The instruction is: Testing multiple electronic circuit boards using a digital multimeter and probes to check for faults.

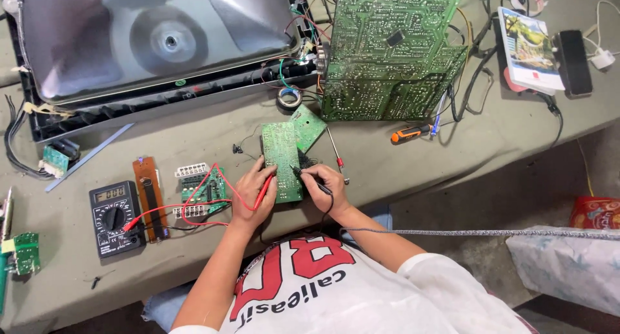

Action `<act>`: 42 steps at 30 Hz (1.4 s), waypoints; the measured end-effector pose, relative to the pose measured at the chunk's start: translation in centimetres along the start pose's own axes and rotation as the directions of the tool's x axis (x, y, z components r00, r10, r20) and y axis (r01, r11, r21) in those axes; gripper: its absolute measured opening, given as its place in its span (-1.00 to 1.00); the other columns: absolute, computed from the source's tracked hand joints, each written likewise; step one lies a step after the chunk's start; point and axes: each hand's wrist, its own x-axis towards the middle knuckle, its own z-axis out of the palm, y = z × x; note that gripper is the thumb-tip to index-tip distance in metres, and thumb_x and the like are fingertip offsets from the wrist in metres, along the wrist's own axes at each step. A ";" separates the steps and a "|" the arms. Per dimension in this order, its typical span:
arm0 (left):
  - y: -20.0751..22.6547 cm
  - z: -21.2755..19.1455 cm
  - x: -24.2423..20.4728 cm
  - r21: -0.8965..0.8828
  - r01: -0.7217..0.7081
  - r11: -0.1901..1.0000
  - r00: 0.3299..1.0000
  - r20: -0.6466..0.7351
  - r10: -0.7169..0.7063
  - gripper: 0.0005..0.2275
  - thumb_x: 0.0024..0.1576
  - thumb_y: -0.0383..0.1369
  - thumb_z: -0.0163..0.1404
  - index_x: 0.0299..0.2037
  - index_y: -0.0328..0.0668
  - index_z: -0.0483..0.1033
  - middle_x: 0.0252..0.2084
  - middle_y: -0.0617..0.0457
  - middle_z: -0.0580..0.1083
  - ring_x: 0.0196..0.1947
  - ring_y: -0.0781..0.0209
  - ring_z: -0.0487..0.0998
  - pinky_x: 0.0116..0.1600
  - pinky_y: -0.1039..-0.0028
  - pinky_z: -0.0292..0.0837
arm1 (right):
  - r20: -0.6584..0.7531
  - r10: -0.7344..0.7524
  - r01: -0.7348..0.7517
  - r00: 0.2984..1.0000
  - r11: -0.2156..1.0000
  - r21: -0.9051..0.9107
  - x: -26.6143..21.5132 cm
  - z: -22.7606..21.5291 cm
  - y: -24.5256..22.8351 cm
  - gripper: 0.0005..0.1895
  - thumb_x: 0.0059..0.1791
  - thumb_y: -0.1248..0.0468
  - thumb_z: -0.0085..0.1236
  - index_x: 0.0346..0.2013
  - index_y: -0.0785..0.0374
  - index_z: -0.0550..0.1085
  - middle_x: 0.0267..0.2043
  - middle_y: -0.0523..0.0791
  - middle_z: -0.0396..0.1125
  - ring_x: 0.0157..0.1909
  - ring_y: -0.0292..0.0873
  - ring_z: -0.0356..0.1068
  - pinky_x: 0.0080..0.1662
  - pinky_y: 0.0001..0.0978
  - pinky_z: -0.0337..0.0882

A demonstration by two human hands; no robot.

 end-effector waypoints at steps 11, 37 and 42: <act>-0.4 0.2 -0.2 0.013 -0.007 1.000 1.000 -0.008 0.008 -0.77 0.13 -0.40 0.12 -0.01 0.03 0.65 0.13 -0.31 0.53 -0.11 -0.24 0.64 -0.01 0.12 0.54 | 0.008 -0.042 0.043 0.999 0.998 -0.047 0.3 -0.1 -0.4 -0.91 0.01 0.33 0.24 -0.32 0.29 0.63 -0.42 0.01 0.50 -0.35 0.04 0.53 -0.23 -0.24 0.49; -0.7 0.2 -0.3 -0.008 -0.014 1.000 1.000 -0.011 0.013 -0.76 0.15 -0.36 0.10 0.01 0.08 0.65 0.12 -0.28 0.54 -0.10 -0.19 0.66 -0.03 0.16 0.54 | 0.075 -0.044 0.050 0.996 0.996 -0.076 0.2 -0.3 -0.1 -0.92 0.00 0.34 0.26 -0.29 0.29 0.64 -0.39 0.01 0.51 -0.36 0.03 0.52 -0.26 -0.24 0.46; -0.4 -0.2 0.0 -0.032 -0.033 0.999 0.999 -0.003 0.033 -0.77 0.15 -0.39 0.10 0.01 0.03 0.64 0.10 -0.32 0.54 -0.07 -0.22 0.65 -0.01 0.15 0.54 | 0.060 -0.062 0.067 0.996 0.994 -0.089 0.0 -0.3 0.4 -0.93 -0.01 0.34 0.26 -0.30 0.28 0.64 -0.39 0.00 0.52 -0.32 0.05 0.53 -0.22 -0.25 0.48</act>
